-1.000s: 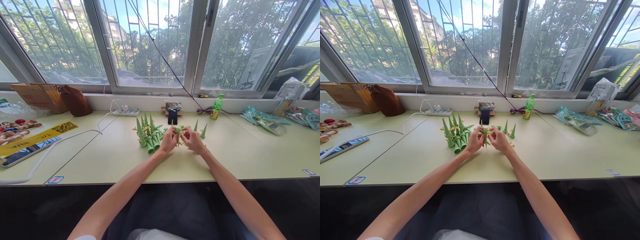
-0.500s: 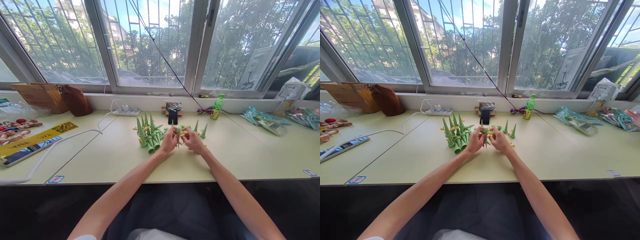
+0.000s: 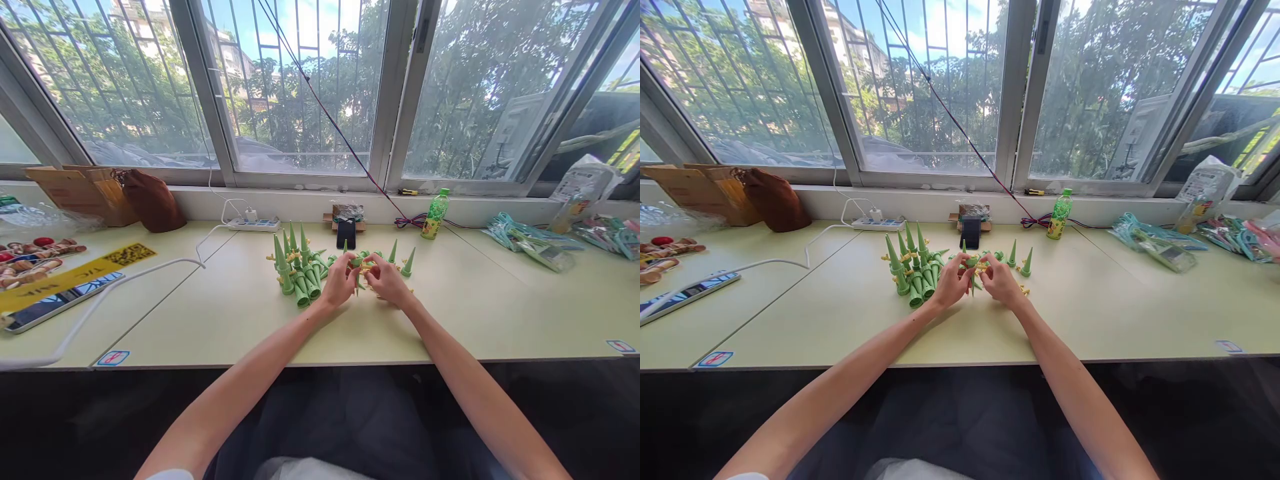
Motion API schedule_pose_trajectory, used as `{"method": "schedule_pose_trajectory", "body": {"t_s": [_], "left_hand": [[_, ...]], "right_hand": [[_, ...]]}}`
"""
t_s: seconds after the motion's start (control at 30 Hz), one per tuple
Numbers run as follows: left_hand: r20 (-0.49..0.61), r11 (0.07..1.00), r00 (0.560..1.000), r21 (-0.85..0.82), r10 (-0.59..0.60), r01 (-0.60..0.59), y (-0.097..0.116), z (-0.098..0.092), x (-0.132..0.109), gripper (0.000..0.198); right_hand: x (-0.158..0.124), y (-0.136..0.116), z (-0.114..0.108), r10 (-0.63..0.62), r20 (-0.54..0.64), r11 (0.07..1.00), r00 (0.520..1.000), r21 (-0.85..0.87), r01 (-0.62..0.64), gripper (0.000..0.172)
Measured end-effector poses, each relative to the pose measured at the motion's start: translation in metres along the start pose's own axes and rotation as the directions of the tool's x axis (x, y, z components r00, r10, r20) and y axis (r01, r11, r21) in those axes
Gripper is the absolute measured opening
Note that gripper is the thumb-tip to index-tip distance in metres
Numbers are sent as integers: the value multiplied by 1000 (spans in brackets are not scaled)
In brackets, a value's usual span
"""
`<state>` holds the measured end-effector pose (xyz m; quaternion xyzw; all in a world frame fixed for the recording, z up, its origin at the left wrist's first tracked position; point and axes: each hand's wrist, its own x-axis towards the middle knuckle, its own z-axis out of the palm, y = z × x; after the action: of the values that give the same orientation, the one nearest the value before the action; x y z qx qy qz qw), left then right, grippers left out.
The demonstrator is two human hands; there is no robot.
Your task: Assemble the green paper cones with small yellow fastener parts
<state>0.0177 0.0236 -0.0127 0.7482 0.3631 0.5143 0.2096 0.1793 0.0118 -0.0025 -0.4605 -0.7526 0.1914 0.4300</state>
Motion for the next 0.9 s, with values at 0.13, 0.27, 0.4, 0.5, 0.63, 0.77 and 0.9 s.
{"method": "schedule_pose_trajectory", "body": {"t_s": [0.13,0.27,0.4,0.5,0.63,0.77,0.9], "left_hand": [[4,1000,1000,-15,8,-8,0,0,-1,12],[6,1000,1000,-10,3,-3,1,0,-1,12],[1,1000,1000,11,16,-16,0,0,-1,11],[-4,1000,1000,22,21,-21,0,1,0,10],[-8,999,1000,39,26,-25,-1,0,0,11],[-9,997,999,64,34,-33,-1,0,0,12],[-12,997,999,67,36,-35,-2,0,0,11]], "right_hand": [[0,1,0,12,-6,1000,1000,11,-12,19],[1,1,0,15,-13,1000,1000,15,-14,18],[1,2,0,24,-15,999,1000,30,-24,17],[1,3,1,25,-17,999,1000,41,-24,17],[0,4,1,25,-21,999,999,42,-24,16],[1,3,1,17,-24,999,1000,30,-16,15],[1,4,0,3,-23,1000,1000,5,-3,15]]}}
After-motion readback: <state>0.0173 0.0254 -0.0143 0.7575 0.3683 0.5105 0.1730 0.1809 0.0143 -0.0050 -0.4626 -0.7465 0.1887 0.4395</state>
